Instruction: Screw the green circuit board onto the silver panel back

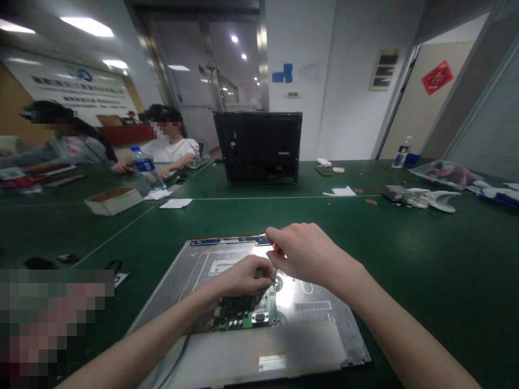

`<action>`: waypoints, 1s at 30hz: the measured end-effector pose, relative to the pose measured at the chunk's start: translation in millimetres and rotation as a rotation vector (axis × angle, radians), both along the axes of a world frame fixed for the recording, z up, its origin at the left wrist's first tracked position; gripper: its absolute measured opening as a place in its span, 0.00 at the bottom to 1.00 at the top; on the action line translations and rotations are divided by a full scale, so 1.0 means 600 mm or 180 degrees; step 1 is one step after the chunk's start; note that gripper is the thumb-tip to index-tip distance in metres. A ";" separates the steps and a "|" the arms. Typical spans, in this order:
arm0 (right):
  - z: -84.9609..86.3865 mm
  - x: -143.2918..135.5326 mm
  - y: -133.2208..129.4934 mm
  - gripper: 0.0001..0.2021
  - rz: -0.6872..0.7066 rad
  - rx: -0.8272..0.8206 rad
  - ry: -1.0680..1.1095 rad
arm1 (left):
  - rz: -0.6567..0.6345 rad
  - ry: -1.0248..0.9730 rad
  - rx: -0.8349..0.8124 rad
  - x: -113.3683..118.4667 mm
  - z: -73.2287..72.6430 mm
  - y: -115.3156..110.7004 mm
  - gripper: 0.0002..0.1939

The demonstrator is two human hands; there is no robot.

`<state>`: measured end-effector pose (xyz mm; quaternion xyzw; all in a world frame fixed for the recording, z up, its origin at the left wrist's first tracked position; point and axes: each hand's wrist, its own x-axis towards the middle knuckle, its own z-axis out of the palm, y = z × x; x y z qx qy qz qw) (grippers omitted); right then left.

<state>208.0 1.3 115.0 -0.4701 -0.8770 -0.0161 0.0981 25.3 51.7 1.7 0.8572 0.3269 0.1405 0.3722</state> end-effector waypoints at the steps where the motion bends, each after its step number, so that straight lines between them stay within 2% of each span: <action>1: -0.001 0.000 -0.001 0.04 0.0036 -0.0005 0.0040 | 0.0027 -0.0001 -0.0020 0.000 0.001 -0.001 0.09; 5: -0.001 0.000 -0.004 0.07 0.0209 -0.0040 0.0130 | 0.0026 -0.0061 -0.0043 0.001 0.005 -0.004 0.09; 10: -0.001 -0.001 0.002 0.07 0.0035 0.0050 -0.0050 | -0.0021 -0.0018 -0.0016 0.001 0.007 -0.003 0.09; 13: -0.002 -0.002 0.002 0.05 0.0031 0.0056 -0.0059 | 0.0017 0.0014 -0.0074 0.001 0.005 -0.002 0.08; 17: -0.001 -0.002 -0.004 0.10 0.0196 -0.0031 0.0070 | 0.0058 0.0023 -0.0093 0.001 0.002 -0.002 0.08; 19: 0.000 -0.002 -0.006 0.09 0.0225 -0.0040 0.0046 | 0.0048 0.0037 -0.0076 0.001 0.002 -0.001 0.09; 26: -0.003 -0.001 0.001 0.08 -0.0046 0.0142 -0.0186 | 0.0015 0.0041 -0.0036 0.001 0.006 -0.003 0.09; 30: -0.004 0.000 -0.004 0.12 0.0131 0.0120 -0.0010 | 0.0064 0.0076 -0.0072 0.001 0.006 -0.002 0.09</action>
